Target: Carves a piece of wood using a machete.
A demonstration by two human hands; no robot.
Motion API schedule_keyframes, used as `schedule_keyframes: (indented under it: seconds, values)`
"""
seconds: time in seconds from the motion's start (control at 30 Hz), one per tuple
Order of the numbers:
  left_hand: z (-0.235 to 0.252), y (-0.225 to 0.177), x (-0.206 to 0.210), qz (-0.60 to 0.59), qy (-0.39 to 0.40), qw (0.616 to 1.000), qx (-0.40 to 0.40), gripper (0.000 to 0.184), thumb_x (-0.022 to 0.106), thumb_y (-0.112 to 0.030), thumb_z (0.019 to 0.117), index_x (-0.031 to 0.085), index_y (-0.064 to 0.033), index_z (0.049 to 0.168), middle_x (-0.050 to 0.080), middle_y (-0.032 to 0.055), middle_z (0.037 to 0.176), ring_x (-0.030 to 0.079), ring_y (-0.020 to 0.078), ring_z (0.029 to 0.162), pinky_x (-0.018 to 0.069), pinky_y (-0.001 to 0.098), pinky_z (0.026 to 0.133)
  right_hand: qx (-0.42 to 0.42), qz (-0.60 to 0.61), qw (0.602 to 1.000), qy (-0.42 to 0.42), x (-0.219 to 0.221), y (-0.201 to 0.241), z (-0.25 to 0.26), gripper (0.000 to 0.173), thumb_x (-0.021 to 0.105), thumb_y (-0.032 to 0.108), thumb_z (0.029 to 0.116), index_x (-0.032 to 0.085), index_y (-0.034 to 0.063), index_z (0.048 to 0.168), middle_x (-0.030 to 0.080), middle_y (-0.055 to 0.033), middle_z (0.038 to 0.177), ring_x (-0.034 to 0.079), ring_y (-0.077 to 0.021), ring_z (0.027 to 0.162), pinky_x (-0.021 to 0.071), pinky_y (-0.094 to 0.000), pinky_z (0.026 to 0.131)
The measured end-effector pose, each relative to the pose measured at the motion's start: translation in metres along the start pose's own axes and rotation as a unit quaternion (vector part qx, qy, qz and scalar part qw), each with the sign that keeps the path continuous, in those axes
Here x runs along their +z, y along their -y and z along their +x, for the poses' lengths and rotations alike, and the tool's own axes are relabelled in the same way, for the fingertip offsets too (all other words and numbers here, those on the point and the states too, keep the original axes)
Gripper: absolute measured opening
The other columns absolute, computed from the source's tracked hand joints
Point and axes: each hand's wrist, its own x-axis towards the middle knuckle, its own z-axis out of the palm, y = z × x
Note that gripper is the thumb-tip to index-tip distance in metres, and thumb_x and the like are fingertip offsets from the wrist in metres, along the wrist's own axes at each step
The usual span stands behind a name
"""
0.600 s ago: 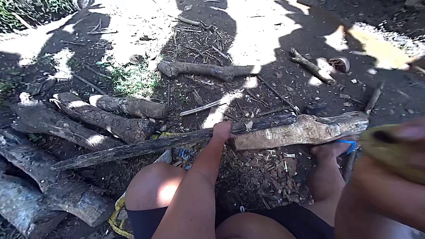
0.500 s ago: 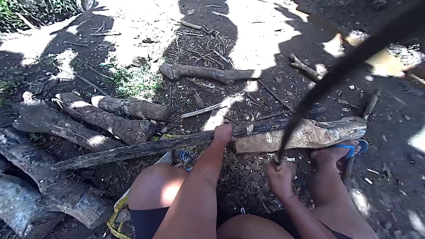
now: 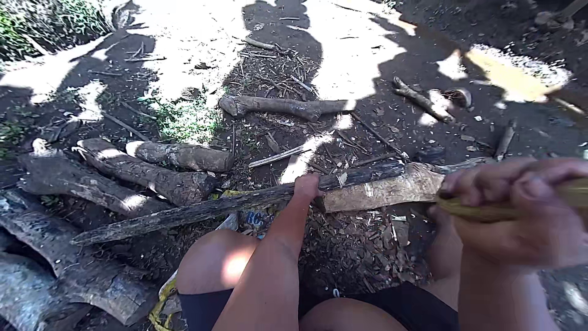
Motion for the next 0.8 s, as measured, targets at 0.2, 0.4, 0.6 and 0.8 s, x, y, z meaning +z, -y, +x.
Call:
schedule_keyframes:
  seconds: [0.2,0.4,0.6,0.8]
  values:
    - [0.004,0.001,0.003,-0.006,-0.001,1.0,-0.001,0.071,0.082,-0.056,0.0743,0.063,-0.0129,0.127,0.071,0.0141,0.122,0.068,0.0365,0.111,0.0544,0.0632,0.09,0.047,-0.094,0.994,-0.015,-0.007,-0.039,-0.061,0.02,0.065,0.026,0.0979,0.061,0.0135,0.083,0.06,0.0004,0.066,0.062,-0.016,0.059,0.0587,-0.037,0.061]
    - [0.001,0.0,-0.004,-0.004,0.001,1.0,-0.001,0.078,0.081,-0.055,0.0746,0.059,-0.0109,0.135,0.068,0.0169,0.128,0.066,0.0393,0.117,0.0528,0.0648,0.093,0.725,-0.265,0.632,0.067,-0.064,-0.134,-0.272,0.022,0.065,0.025,0.0942,0.059,0.004,0.1,0.055,-0.0083,0.062,0.053,-0.0228,0.046,0.0498,-0.0426,0.044]
    - [0.002,-0.001,-0.003,0.001,0.002,1.0,-0.004,0.076,0.08,-0.057,0.0757,0.061,-0.0108,0.132,0.069,0.0171,0.124,0.067,0.0392,0.114,0.0529,0.0645,0.092,0.566,-0.205,0.798,0.021,-0.036,-0.083,-0.186,0.022,0.065,0.026,0.0926,0.061,0.0048,0.097,0.055,-0.0056,0.059,0.054,-0.0195,0.044,0.0509,-0.0381,0.044]
    - [0.0,-0.001,0.0,0.009,0.002,1.0,-0.013,0.078,0.081,-0.057,0.0758,0.059,-0.012,0.136,0.069,0.0169,0.126,0.067,0.039,0.116,0.0536,0.0639,0.092,0.088,-0.014,0.996,0.005,0.006,-0.032,-0.041,0.002,0.063,0.013,0.0973,0.062,0.0145,0.097,0.06,0.0025,0.069,0.059,-0.0145,0.057,0.056,-0.0363,0.056]
